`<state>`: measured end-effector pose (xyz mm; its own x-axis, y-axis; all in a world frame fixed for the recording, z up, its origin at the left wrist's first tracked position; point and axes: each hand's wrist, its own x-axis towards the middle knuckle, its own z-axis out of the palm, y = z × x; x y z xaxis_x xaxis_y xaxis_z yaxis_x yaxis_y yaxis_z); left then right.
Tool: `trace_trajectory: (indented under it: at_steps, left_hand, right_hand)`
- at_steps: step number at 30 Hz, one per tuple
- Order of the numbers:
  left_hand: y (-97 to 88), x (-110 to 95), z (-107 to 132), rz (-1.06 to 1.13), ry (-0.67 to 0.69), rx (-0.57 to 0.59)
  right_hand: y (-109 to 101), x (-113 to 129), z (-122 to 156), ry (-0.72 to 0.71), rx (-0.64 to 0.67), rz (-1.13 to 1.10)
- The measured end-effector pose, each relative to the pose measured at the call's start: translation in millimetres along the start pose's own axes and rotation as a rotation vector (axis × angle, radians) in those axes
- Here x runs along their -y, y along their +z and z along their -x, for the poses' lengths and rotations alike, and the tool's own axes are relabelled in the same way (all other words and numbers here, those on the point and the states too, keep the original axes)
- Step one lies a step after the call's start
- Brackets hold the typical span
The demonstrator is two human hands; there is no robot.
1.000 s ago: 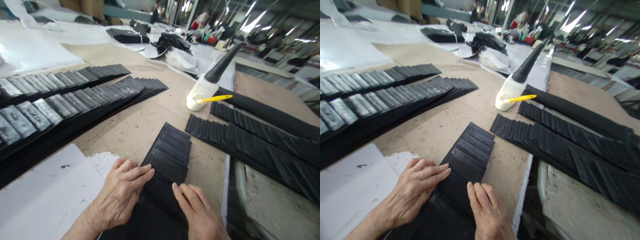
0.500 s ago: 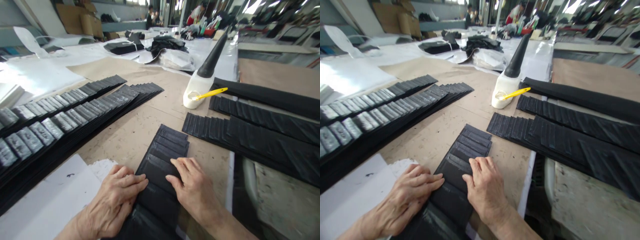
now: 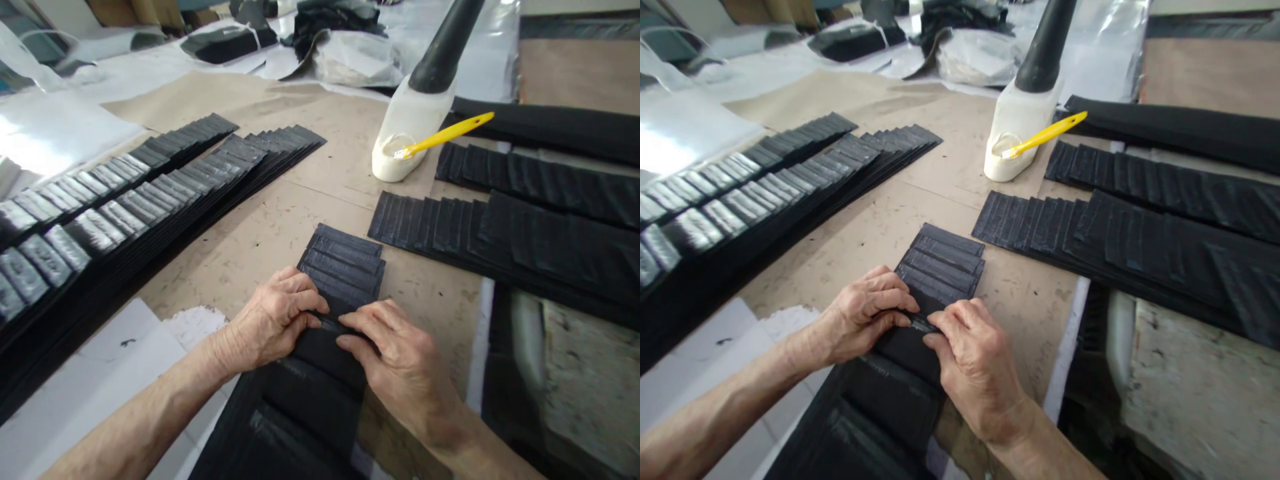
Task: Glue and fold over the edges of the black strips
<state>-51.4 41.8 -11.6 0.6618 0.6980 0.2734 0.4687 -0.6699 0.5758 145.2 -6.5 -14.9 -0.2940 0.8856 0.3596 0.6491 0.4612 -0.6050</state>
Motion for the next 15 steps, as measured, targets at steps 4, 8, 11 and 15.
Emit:
trace_trajectory:
  at_steps: [4, 8, 11, 15]
  left_hand:
    - [-2.5, 3, 2, 0.070, 0.061, -0.013]
    - [-6.5, 8, 4, 0.036, 0.159, -0.007]
    - [-9.0, 11, 6, -0.008, 0.216, 0.034]
    - [-9.2, 13, 10, -0.053, 0.277, 0.083]
  right_hand:
    - [0, 0, 4, -0.115, -0.031, 0.058]
    - [1, 0, 9, -0.227, -0.038, 0.145]
    - [3, 1, 11, -0.294, -0.038, 0.212]
    - [2, 6, 11, -0.330, -0.021, 0.295]
